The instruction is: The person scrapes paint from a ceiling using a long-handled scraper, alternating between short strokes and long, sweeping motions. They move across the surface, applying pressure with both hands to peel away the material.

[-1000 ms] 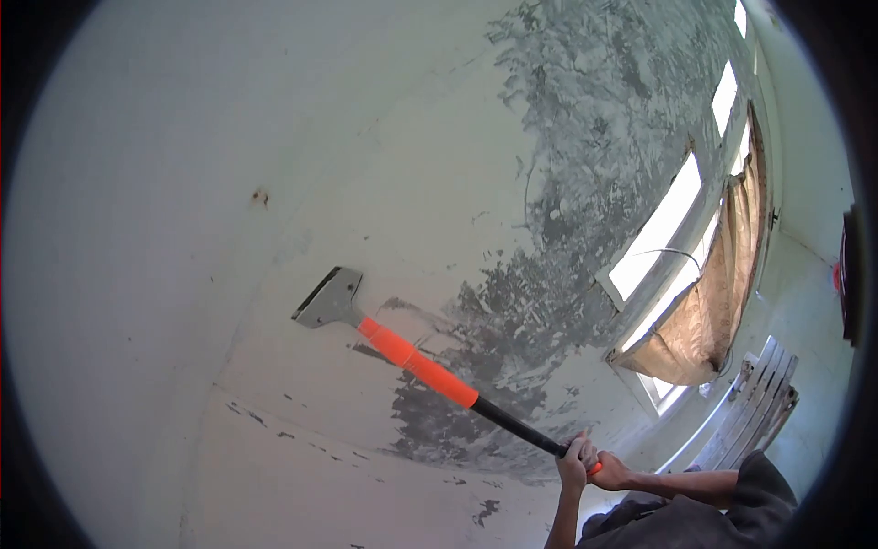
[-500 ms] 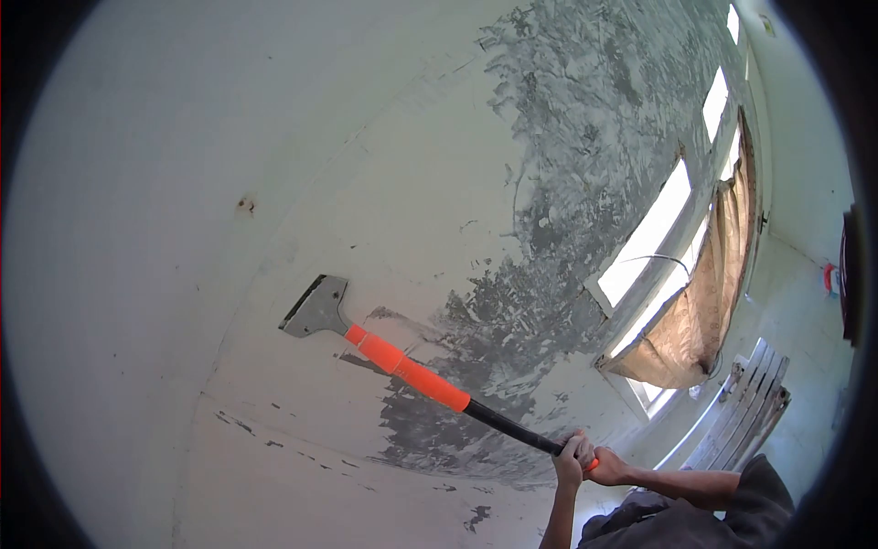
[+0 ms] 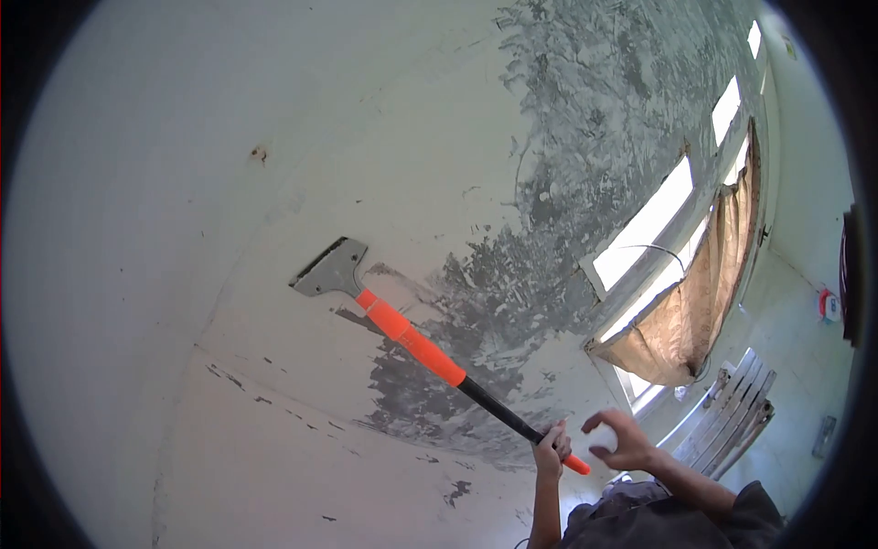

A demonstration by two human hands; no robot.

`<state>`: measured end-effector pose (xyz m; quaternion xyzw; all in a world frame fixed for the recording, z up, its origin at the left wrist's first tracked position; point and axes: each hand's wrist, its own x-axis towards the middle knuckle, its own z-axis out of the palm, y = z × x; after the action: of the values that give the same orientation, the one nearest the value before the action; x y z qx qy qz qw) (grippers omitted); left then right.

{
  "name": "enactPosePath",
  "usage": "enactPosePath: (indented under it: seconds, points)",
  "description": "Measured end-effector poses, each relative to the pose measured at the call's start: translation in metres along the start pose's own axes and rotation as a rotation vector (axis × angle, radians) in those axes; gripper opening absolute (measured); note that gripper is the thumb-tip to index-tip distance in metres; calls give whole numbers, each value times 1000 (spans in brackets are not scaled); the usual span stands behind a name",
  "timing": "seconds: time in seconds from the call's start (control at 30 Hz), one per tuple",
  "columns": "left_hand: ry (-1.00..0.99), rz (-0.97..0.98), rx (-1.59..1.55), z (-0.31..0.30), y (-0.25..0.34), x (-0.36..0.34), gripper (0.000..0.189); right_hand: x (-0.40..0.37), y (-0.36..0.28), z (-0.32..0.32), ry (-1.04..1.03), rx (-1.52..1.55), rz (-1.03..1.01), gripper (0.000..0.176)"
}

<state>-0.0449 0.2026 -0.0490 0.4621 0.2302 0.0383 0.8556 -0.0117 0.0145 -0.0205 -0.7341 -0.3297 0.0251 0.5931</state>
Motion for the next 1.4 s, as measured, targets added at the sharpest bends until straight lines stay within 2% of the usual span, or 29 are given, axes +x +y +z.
enactPosePath:
  seconds: [0.03,0.1,0.17,0.23,0.33,0.37,0.43,0.53,0.63,0.7,0.8,0.83,0.87,1.0,1.07,1.2,1.27,1.3,1.33,1.4]
  points:
    - [-19,-3,-6,-2,0,0,31,9,-33,-19,99,171,-57,33]
    - [-67,-6,-16,-2,-1,0,32,14,-100,-58,149,465,-198,25]
    - [-74,-22,-11,1,-1,-1,33,16,-164,-88,143,558,-590,15]
    - [-97,-29,-2,3,-4,2,36,12,-206,-64,487,880,-719,12]
    - [-114,-19,-32,9,-3,1,35,19,-241,-96,202,790,-981,4]
    - [-120,-23,-43,10,-2,2,35,17,-240,-97,209,786,-980,4]
    - [-113,-29,-12,11,1,-2,36,15,-235,-99,78,661,-1005,16]
    - [-89,-37,19,11,-1,-7,37,13,-238,-91,36,750,-1012,14]
    - [-119,-6,2,0,-9,-8,35,14,-231,-73,121,803,-1035,13]
    - [-127,-14,0,3,-8,-12,35,12,-228,-63,194,840,-1047,34]
    - [-118,-38,7,2,-7,-15,35,11,-232,-63,220,872,-1047,26]
    - [-118,-34,5,2,-7,-15,35,9,-237,-71,143,854,-1033,11]
    - [-110,-37,1,3,-8,-15,35,8,-240,-76,67,834,-1019,13]
    - [-128,-36,-11,1,-13,-15,33,10,-243,-75,71,812,-1062,12]
    - [-131,-46,-11,3,-13,-15,33,7,-241,-73,60,872,-997,14]
    - [-126,-56,4,10,-11,-18,31,6,-243,-70,86,830,-1009,15]
    - [-143,-35,2,7,-18,-16,30,6,-243,-66,120,844,-1026,26]
    - [-159,-10,-2,5,-23,-14,29,4,-232,-58,117,845,-1028,26]
    - [-161,-6,-3,4,-29,-12,29,1,-211,-47,180,767,-902,16]
    - [-113,-12,111,2,-44,-10,28,15,-181,-42,268,628,-643,23]
